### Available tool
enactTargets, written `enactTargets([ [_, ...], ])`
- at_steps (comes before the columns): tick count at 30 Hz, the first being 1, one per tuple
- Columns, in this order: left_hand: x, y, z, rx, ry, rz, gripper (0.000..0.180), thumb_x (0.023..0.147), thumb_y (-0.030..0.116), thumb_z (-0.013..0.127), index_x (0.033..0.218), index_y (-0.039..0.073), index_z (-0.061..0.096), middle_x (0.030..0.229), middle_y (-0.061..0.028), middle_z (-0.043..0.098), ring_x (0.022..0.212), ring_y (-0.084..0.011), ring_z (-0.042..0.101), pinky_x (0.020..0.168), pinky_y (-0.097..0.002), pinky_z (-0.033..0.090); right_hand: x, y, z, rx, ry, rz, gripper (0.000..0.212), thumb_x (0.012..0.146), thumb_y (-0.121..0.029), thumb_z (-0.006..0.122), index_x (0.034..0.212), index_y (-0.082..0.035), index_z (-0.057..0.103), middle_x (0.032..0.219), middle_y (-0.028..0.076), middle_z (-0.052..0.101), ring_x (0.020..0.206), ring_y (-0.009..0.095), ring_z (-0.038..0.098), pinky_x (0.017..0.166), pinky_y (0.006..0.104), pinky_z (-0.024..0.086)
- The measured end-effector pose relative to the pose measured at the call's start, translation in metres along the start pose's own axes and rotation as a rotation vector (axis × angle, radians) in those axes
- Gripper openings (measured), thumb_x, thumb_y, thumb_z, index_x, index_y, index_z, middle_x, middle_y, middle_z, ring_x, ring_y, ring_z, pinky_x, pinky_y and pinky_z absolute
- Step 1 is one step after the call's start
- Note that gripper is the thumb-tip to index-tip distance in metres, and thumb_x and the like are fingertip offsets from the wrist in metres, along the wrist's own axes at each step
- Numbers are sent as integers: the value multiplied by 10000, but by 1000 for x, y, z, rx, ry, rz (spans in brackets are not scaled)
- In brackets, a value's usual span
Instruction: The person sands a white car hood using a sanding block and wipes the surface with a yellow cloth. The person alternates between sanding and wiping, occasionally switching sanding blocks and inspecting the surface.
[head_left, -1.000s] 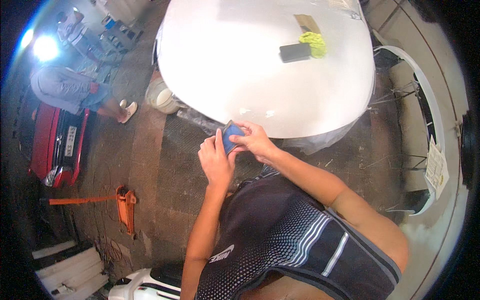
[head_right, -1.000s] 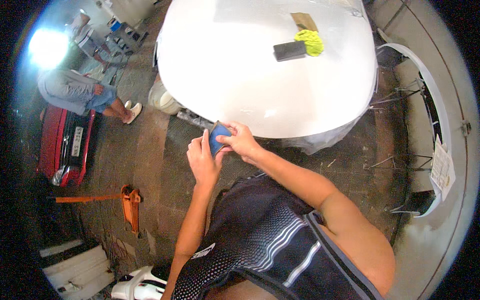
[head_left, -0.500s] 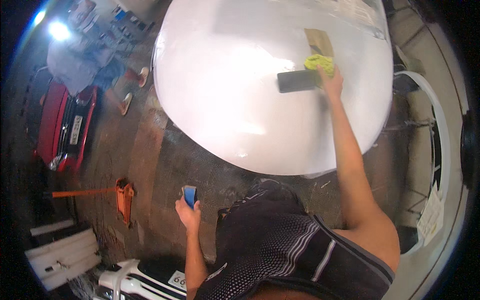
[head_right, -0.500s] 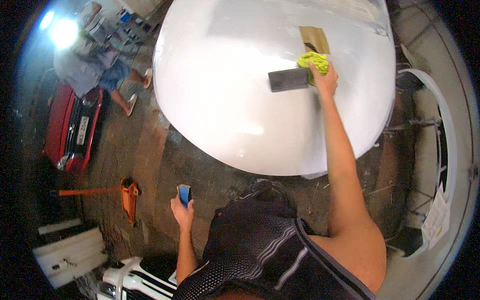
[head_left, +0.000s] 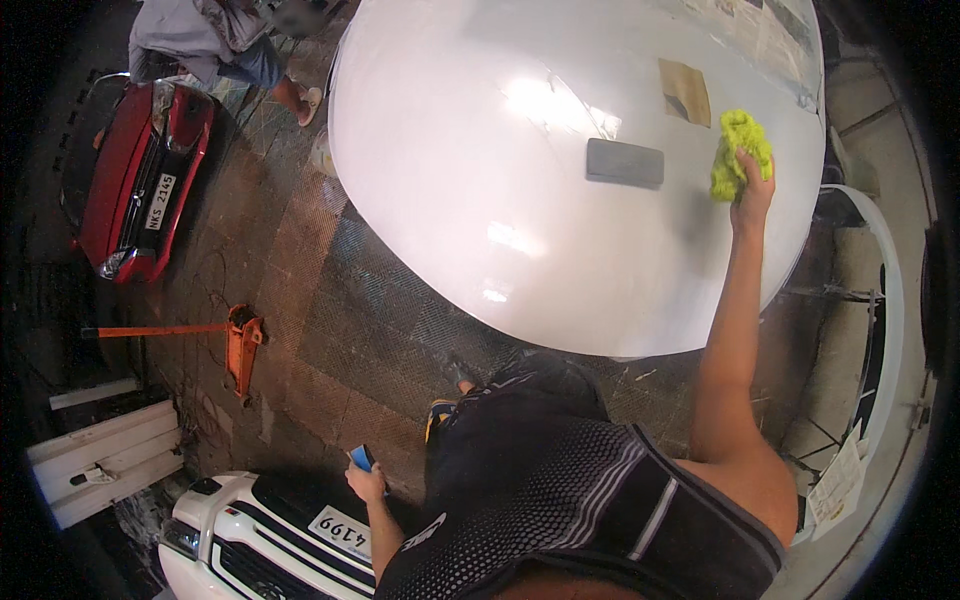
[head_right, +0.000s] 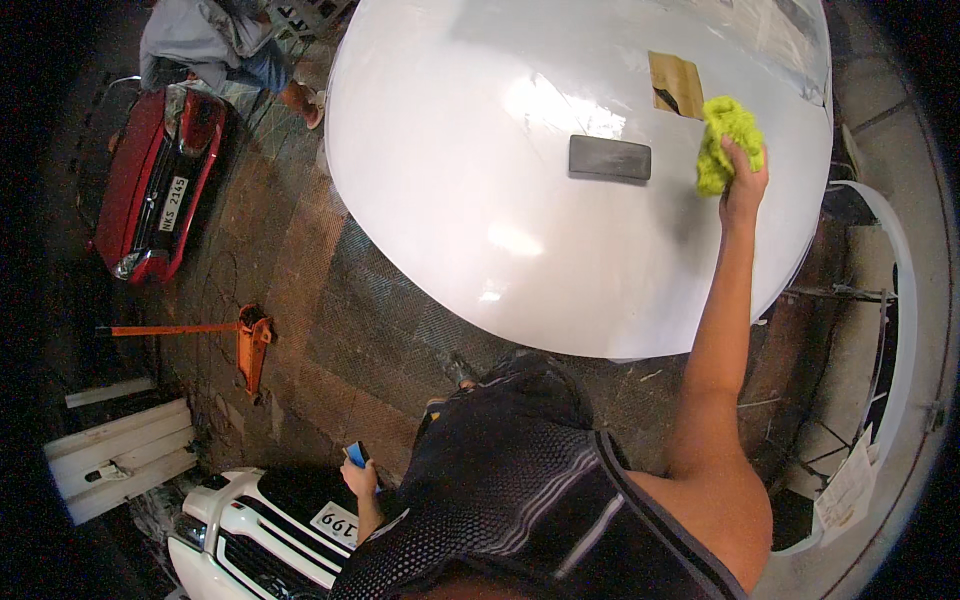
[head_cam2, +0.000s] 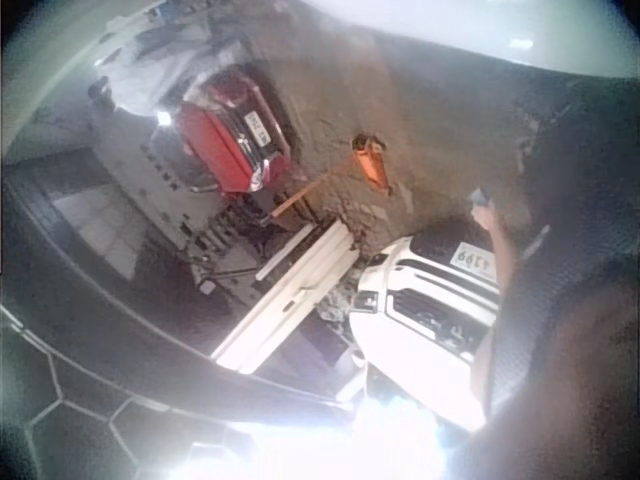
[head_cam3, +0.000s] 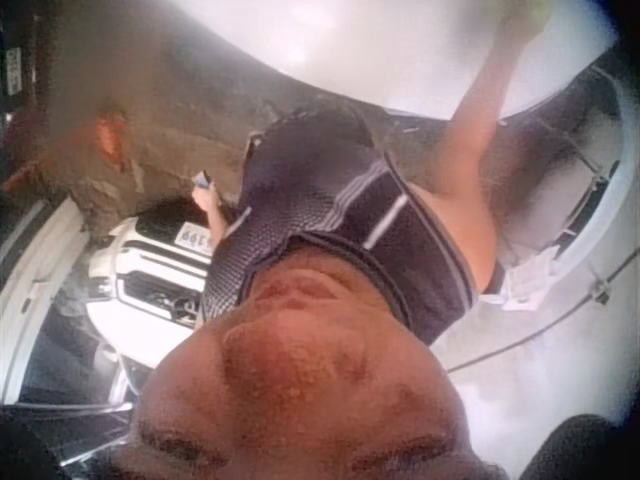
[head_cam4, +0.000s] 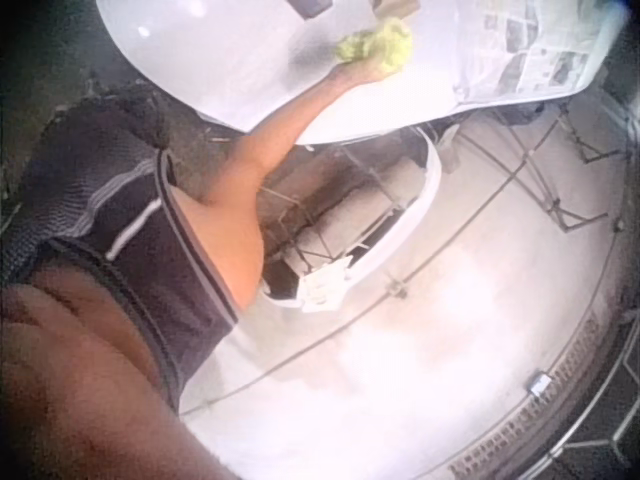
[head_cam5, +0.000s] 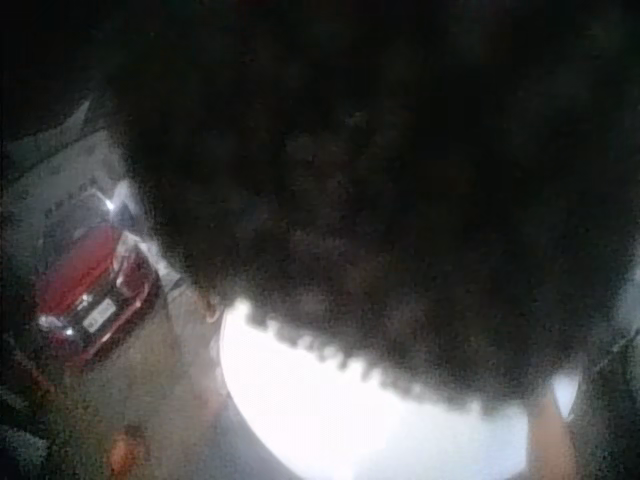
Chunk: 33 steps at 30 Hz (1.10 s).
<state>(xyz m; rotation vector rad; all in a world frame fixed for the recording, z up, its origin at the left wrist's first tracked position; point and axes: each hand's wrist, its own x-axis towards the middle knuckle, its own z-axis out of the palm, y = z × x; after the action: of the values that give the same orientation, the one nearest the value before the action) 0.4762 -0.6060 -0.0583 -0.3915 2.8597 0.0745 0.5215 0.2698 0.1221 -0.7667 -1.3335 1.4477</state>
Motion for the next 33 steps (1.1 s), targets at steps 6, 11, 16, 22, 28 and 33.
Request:
enactTargets([
  [6,39,33,2,-65,-4,117,669,718,156,845,1298,-36,573,1192,-251,611,1132,-446,588,1005,-508,467,-99,49,83,-236,-379,230,467,786,-90,829,1190,-31,601,1053,76,692,927,163,678,818,330,569],
  [11,51,70,-27,-41,56,260,658,731,120,817,1314,-1,538,1205,-227,581,1178,-429,563,1012,-503,456,-105,114,132,-529,-437,-84,576,772,-63,794,1319,-64,615,1144,85,679,1052,186,657,932,329,539],
  [16,33,52,-34,-86,78,196,712,744,112,817,1375,3,504,1188,-227,587,1154,-430,577,999,-500,463,8,126,76,-788,-235,-310,683,808,-118,747,1468,-164,578,1374,153,643,1245,290,625,1082,395,473],
  [22,-13,-1,-9,-190,-73,4,822,798,138,789,1546,118,448,1263,-241,590,1190,-430,577,1055,-475,444,25,89,66,-1376,-445,-465,863,791,-466,812,1559,-310,449,1577,112,466,1323,415,544,1092,499,465],
  [28,-23,-66,40,-600,-192,-222,641,930,139,636,1543,83,459,1395,-226,582,1287,-366,563,1110,-416,415,-13,103,91,-1552,-405,-689,699,756,-639,796,1287,-205,659,1489,40,540,1206,425,592,899,509,535],
  [33,40,-57,53,-1134,-212,-338,537,982,124,525,1503,2,480,1393,-158,593,1271,-294,578,1086,-387,432,-3,129,103,-1184,-132,-411,403,836,-411,780,1101,-120,694,1143,115,708,1028,341,680,833,447,536],
])
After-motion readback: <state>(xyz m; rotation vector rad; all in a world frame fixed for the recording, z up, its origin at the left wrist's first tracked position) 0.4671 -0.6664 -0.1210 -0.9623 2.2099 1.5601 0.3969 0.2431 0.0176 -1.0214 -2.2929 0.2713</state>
